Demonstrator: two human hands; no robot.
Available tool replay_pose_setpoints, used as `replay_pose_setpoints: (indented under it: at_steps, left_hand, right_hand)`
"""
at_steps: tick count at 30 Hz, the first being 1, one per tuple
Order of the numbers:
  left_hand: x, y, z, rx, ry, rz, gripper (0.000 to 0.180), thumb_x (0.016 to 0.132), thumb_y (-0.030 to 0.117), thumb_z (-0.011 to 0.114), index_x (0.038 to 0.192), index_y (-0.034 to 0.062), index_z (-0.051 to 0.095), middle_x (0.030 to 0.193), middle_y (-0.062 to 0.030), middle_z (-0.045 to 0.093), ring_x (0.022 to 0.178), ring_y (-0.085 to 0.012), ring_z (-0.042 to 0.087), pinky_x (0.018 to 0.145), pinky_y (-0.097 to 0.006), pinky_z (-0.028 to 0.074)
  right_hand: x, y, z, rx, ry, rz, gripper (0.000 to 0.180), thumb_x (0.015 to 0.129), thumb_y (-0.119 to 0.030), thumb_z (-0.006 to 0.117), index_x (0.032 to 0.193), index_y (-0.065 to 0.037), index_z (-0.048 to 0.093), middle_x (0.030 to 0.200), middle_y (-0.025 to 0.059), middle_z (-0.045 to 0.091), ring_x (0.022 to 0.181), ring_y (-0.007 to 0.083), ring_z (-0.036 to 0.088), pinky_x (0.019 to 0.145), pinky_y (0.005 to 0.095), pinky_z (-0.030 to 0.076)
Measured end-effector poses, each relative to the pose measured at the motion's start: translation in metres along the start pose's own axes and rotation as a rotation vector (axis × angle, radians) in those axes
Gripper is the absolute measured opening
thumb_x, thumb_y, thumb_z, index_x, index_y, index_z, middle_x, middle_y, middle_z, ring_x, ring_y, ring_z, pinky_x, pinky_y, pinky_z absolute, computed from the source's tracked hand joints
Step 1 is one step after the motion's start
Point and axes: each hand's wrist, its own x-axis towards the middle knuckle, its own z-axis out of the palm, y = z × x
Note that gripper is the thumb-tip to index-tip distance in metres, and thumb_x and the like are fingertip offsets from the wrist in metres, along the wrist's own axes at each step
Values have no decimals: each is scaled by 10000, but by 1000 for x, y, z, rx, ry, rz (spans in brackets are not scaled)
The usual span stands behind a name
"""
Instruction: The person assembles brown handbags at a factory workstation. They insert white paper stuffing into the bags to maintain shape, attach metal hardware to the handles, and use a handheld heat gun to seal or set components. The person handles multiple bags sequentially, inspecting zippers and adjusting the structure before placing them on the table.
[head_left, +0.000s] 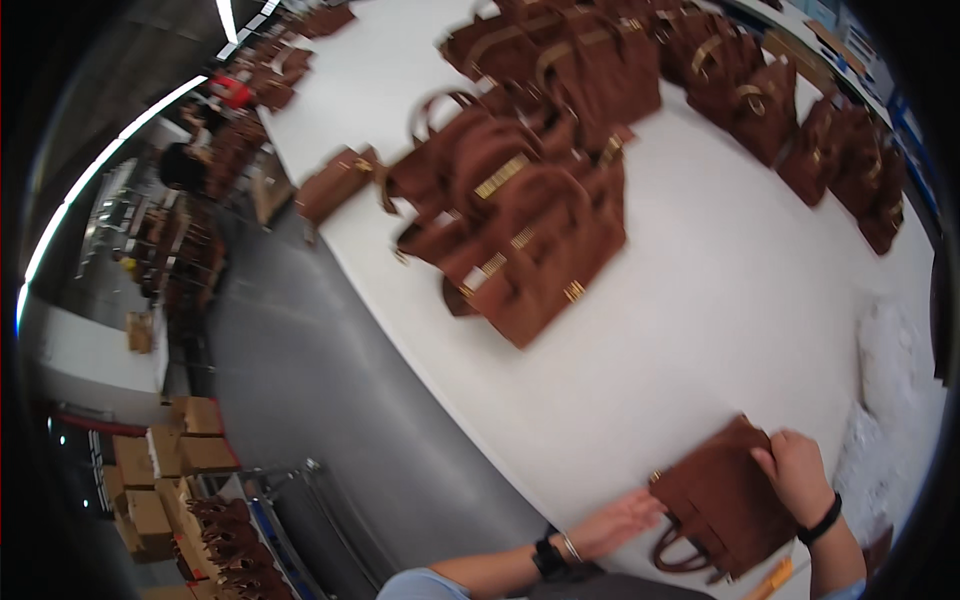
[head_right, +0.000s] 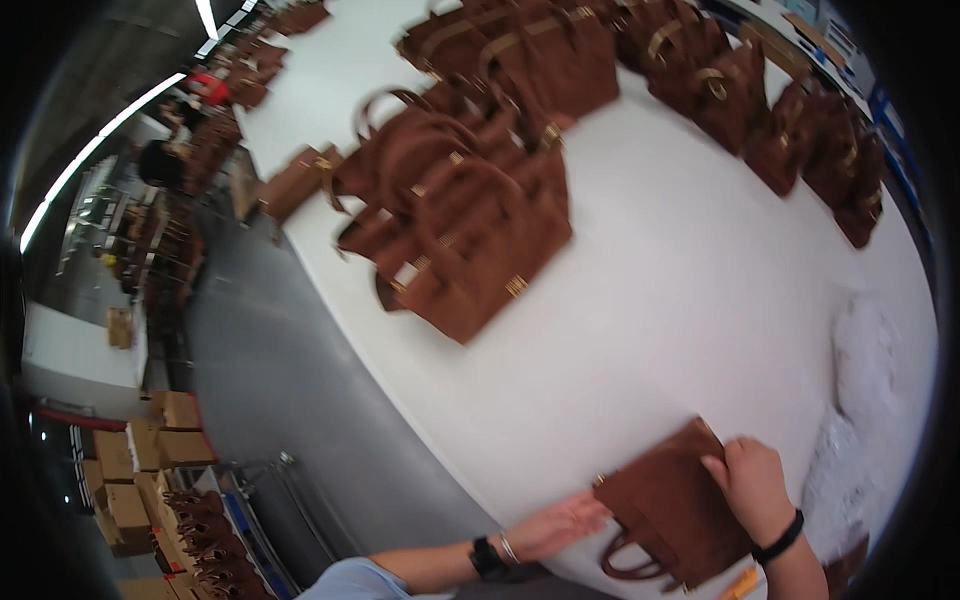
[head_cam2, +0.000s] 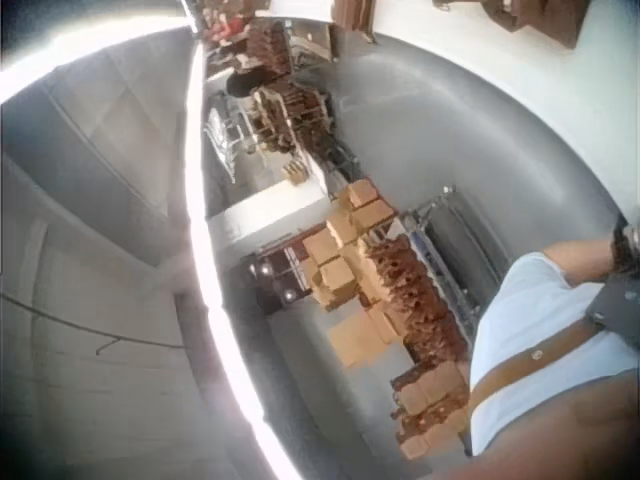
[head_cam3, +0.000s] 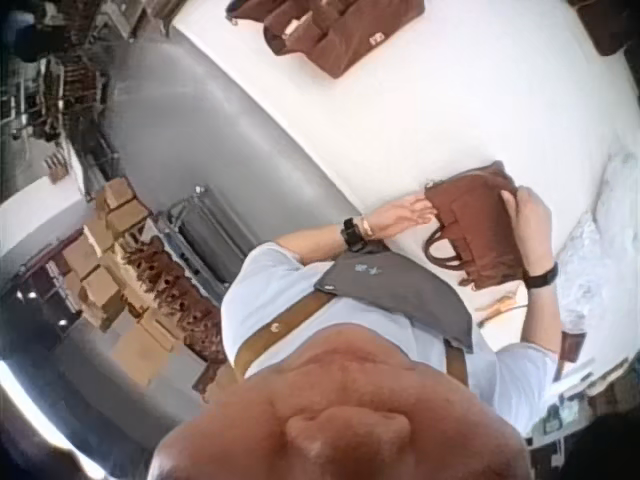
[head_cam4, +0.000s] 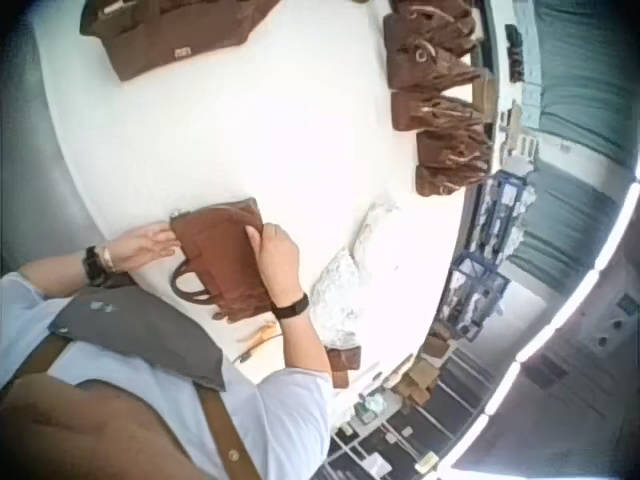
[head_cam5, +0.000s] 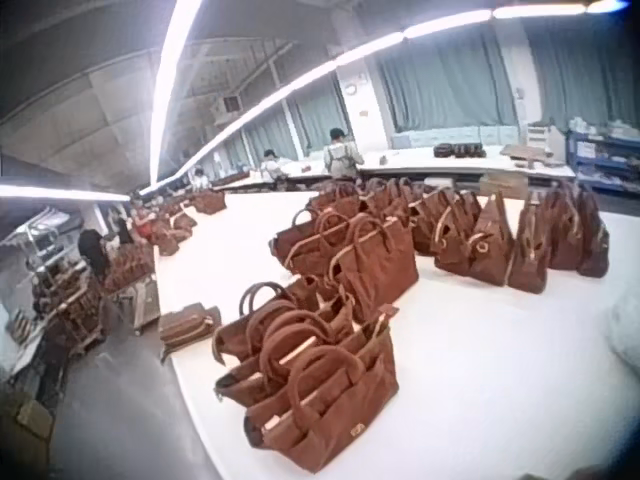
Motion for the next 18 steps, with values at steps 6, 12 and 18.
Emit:
replay_pose_setpoints:
  at_steps: [6, 12, 18]
  left_hand:
    - [27, 3, -50, 1697, -212, 342, 518, 959, 1, 427, 1472, 60, 384, 1489, -128, 410, 1328, -306, 455, 1090, -404, 405]
    - [38, 37, 29, 2350, -160, 373, 258, 955, 156, 473, 1128, 44, 628, 1329, -145, 535, 1477, -364, 237, 1190, -470, 252]
    - [52, 59, 74, 2635, -242, 21, 292, 918, 342, 553, 839, 93, 684, 1295, -143, 591, 1502, -453, 80, 1193, -599, 153]
  right_hand:
    - [1, 15, 24, 96, 49, -36, 300, 859, -236, 689, 740, 12, 569, 733, 209, 582, 707, 421, 564, 660, 496, 463]
    - [0, 27, 24, 112, 109, -80, 280, 831, -203, 711, 728, 15, 570, 721, 204, 579, 678, 404, 563, 634, 488, 465]
    - [1, 24, 27, 131, 125, -129, 273, 822, -196, 720, 720, 8, 570, 701, 201, 575, 674, 405, 564, 629, 493, 460]
